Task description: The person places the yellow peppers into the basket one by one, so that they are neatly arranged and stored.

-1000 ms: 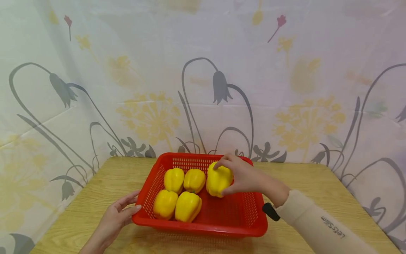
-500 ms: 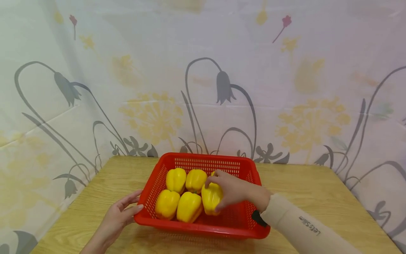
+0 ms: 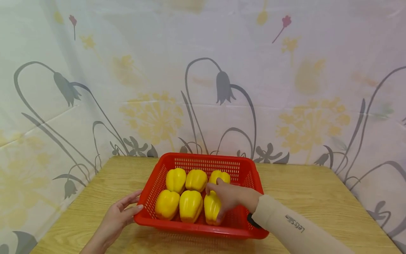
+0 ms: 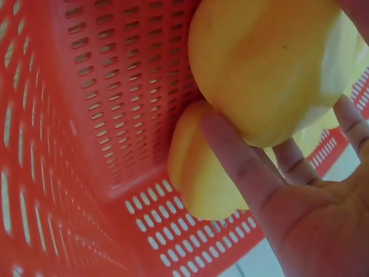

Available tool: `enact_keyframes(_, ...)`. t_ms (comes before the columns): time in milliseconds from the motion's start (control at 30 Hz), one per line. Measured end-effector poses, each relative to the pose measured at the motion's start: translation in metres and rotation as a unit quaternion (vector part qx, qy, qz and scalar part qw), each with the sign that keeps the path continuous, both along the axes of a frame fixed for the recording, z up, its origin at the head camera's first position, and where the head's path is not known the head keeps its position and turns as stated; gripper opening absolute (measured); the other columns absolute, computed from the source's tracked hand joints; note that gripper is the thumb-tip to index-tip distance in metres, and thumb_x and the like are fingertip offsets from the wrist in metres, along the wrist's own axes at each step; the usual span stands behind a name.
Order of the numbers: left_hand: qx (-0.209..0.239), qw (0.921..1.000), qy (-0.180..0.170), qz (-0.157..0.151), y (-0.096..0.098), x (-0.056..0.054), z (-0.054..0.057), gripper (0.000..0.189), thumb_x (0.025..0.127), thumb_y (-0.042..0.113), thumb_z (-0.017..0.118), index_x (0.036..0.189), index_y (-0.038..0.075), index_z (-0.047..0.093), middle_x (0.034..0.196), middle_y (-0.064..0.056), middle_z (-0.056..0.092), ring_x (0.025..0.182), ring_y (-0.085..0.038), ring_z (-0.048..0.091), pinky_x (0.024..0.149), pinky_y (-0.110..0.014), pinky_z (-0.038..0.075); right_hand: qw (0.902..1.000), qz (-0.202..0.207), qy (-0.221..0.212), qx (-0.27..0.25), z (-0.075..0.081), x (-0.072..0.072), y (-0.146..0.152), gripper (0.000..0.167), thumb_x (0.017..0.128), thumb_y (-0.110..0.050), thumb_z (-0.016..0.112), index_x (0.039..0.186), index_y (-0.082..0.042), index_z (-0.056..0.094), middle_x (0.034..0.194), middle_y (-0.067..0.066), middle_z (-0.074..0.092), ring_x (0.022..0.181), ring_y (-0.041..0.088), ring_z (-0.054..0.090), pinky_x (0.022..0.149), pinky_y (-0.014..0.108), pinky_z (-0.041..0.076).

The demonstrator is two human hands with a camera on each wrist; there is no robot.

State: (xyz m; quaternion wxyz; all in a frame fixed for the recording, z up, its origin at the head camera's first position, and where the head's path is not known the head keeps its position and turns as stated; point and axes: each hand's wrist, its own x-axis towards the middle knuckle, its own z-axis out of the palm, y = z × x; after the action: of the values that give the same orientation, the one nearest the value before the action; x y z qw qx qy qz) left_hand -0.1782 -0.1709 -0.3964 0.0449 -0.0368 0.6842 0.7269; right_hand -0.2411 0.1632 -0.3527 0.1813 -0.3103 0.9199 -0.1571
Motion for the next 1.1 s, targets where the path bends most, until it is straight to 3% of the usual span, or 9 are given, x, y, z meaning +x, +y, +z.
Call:
enact_keyframes(133, -0.001, 1.0, 0.0, -0.003, 0.001, -0.001, 0.0, 0.056, 0.085, 0.008, 0.068, 0.135, -0.001, 0.045, 0.115, -0.016, 0.049, 0.083, -0.022, 0.063, 0.07, -0.035, 0.055, 1.0, -0.006, -0.004, -0.003, 0.005, 0.002, 0.004, 0.064, 0.058, -0.031, 0.089, 0.107, -0.023, 0.048, 0.099, 0.003, 0.038, 0.088, 0.019, 0.049, 0.081, 0.036, 0.049)
enact_keyframes(267, -0.003, 1.0, -0.005, 0.0, 0.001, -0.001, 0.0, 0.056, 0.085, 0.009, 0.068, 0.136, -0.001, 0.045, 0.115, -0.016, 0.05, 0.082, -0.022, 0.062, 0.069, -0.035, 0.055, 0.999, -0.007, -0.002, -0.045, 0.016, 0.005, 0.011, 0.059, 0.066, -0.028, 0.085, 0.112, -0.017, 0.05, 0.107, 0.006, 0.044, 0.1, 0.027, 0.05, 0.085, 0.043, 0.047)
enact_keyframes(433, -0.01, 0.9999, -0.006, 0.007, 0.0, -0.002, -0.001, 0.056, 0.085, 0.01, 0.068, 0.136, -0.001, 0.045, 0.115, -0.015, 0.05, 0.082, -0.022, 0.062, 0.069, -0.035, 0.055, 0.9932, -0.034, 0.065, -0.09, 0.028, 0.006, 0.021, 0.055, 0.073, -0.031, 0.08, 0.116, -0.009, 0.054, 0.114, 0.009, 0.054, 0.105, 0.03, 0.051, 0.083, 0.044, 0.047)
enact_keyframes(567, -0.01, 0.9999, -0.005, 0.012, 0.0, -0.004, -0.002, 0.056, 0.085, 0.01, 0.068, 0.135, -0.001, 0.046, 0.115, -0.015, 0.05, 0.082, -0.022, 0.062, 0.069, -0.035, 0.055, 0.9798, -0.074, 0.137, -0.125, 0.036, 0.007, 0.031, 0.043, 0.076, -0.031, 0.077, 0.11, -0.01, 0.059, 0.105, 0.004, 0.06, 0.097, 0.025, 0.056, 0.079, 0.04, 0.049)
enact_keyframes(733, -0.004, 0.9999, -0.009, 0.014, -0.001, -0.004, -0.004, 0.056, 0.086, 0.009, 0.067, 0.135, -0.002, 0.045, 0.114, -0.015, 0.05, 0.083, -0.022, 0.062, 0.071, -0.036, 0.055, 0.9561, -0.13, 0.191, -0.18, 0.042, 0.013, 0.047, 0.031, 0.08, -0.027, 0.074, 0.104, -0.01, 0.061, 0.097, 0.001, 0.062, 0.089, 0.022, 0.058, 0.075, 0.042, 0.05)
enact_keyframes(933, -0.004, 0.9998, -0.01, 0.018, -0.003, -0.004, -0.005, 0.055, 0.086, 0.009, 0.067, 0.135, -0.001, 0.045, 0.115, -0.016, 0.05, 0.082, -0.022, 0.062, 0.071, -0.037, 0.055, 0.9329, -0.171, 0.216, -0.233, 0.038, 0.021, 0.066, 0.023, 0.084, -0.02, 0.07, 0.102, -0.008, 0.062, 0.093, 0.0, 0.063, 0.087, 0.021, 0.059, 0.076, 0.044, 0.049)
enact_keyframes(1100, -0.005, 0.9995, -0.011, 0.028, -0.005, -0.004, -0.006, 0.052, 0.087, 0.01, 0.065, 0.135, 0.0, 0.047, 0.115, -0.015, 0.05, 0.083, -0.023, 0.062, 0.069, -0.036, 0.055, 0.9245, -0.198, 0.219, -0.241, 0.029, 0.028, 0.082, 0.021, 0.087, -0.022, 0.068, 0.102, -0.008, 0.063, 0.093, -0.001, 0.063, 0.087, 0.019, 0.058, 0.074, 0.038, 0.049)
